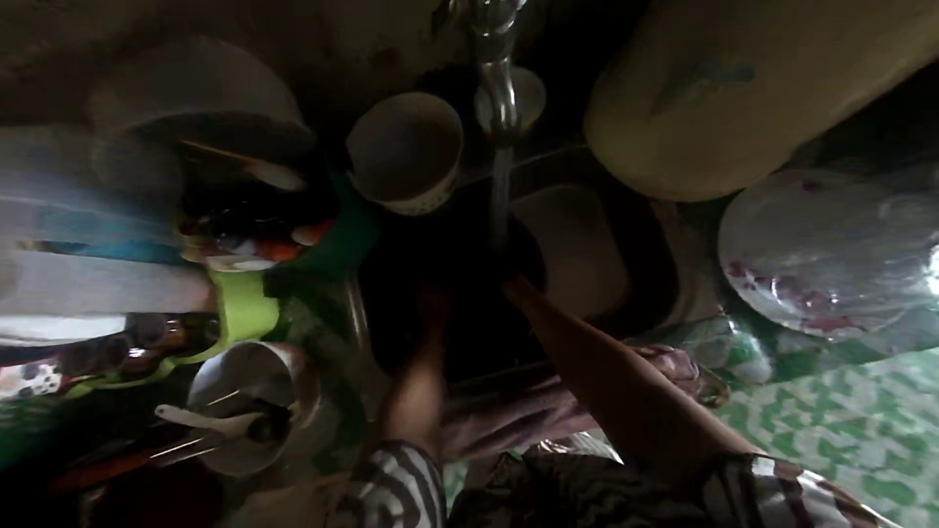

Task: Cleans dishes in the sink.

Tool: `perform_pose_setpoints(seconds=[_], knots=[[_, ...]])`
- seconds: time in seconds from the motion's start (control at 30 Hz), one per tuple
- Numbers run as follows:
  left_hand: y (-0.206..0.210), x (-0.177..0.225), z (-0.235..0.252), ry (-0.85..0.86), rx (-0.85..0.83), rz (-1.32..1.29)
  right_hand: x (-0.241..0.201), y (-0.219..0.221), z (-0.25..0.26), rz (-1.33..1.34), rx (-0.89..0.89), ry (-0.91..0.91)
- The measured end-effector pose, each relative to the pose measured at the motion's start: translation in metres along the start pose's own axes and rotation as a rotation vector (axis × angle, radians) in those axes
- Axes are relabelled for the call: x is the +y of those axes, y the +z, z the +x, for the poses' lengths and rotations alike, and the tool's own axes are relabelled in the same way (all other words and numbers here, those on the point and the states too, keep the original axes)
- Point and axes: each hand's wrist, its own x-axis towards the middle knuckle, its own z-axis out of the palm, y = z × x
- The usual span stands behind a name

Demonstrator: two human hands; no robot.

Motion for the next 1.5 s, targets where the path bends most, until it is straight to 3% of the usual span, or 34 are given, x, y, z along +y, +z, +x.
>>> perform_pose_setpoints(seconds=[0.03,0.1,0.17,0.23,0.33,0.37,0.47,0.53,0.6,0.67,0.73,0.9,1.03,1.1,1.27,1.4,1.5], knots=[[0.011,0.006,0.002,0.04,0.075,0.061,-0.002,0.0,0.0,-0.017,-0.001,-0.005],[0.025,0.026,0.002,0.186,0.074,0.129,-0.006,0.0,0.001,0.006,-0.016,0.001],[0.02,0.049,-0.003,0.379,-0.061,0.047,-0.013,-0.002,-0.004,0.023,-0.041,0.05],[0.004,0.056,0.0,0.456,-0.283,-0.025,-0.016,-0.002,-0.009,0.063,-0.059,0.045],[0.012,0.051,0.007,0.225,-0.224,0.008,-0.02,-0.002,-0.011,0.094,-0.04,0.047],[0.023,0.048,0.008,0.202,-0.194,-0.05,-0.021,-0.001,-0.012,0.133,-0.033,0.084],[0.017,0.046,0.006,0.254,-0.369,-0.188,-0.023,0.003,-0.015,0.34,0.023,0.167],[0.012,0.053,0.009,0.206,-0.303,-0.074,-0.028,0.004,-0.018,0.28,0.046,0.105],[0.013,0.066,0.005,0.168,-0.231,-0.128,-0.035,0.005,-0.021,0.206,0.097,0.089],[0.008,0.061,-0.001,0.325,-0.292,-0.156,-0.036,0.003,-0.03,0.167,0.146,0.082],[-0.017,0.051,0.004,0.482,-0.328,0.019,-0.038,-0.005,-0.043,0.174,0.187,0.04],[-0.041,0.013,0.007,0.08,-0.247,0.056,-0.044,-0.033,-0.059,0.192,0.221,-0.118],[-0.06,0.005,-0.002,-0.15,-0.249,-0.576,-0.054,-0.046,-0.062,0.221,0.142,-0.14],[-0.072,0.004,-0.011,-0.263,-0.222,-0.738,-0.056,-0.042,-0.066,0.252,0.099,-0.105],[-0.097,-0.009,-0.022,-0.197,-0.063,-0.702,-0.056,-0.035,-0.06,0.293,0.089,-0.109],[-0.116,-0.001,-0.028,-0.165,-0.064,-0.646,-0.078,-0.039,-0.053,0.334,0.095,-0.184],[-0.118,0.004,-0.032,-0.135,0.004,-0.756,-0.085,-0.04,-0.055,0.433,0.111,-0.185]])
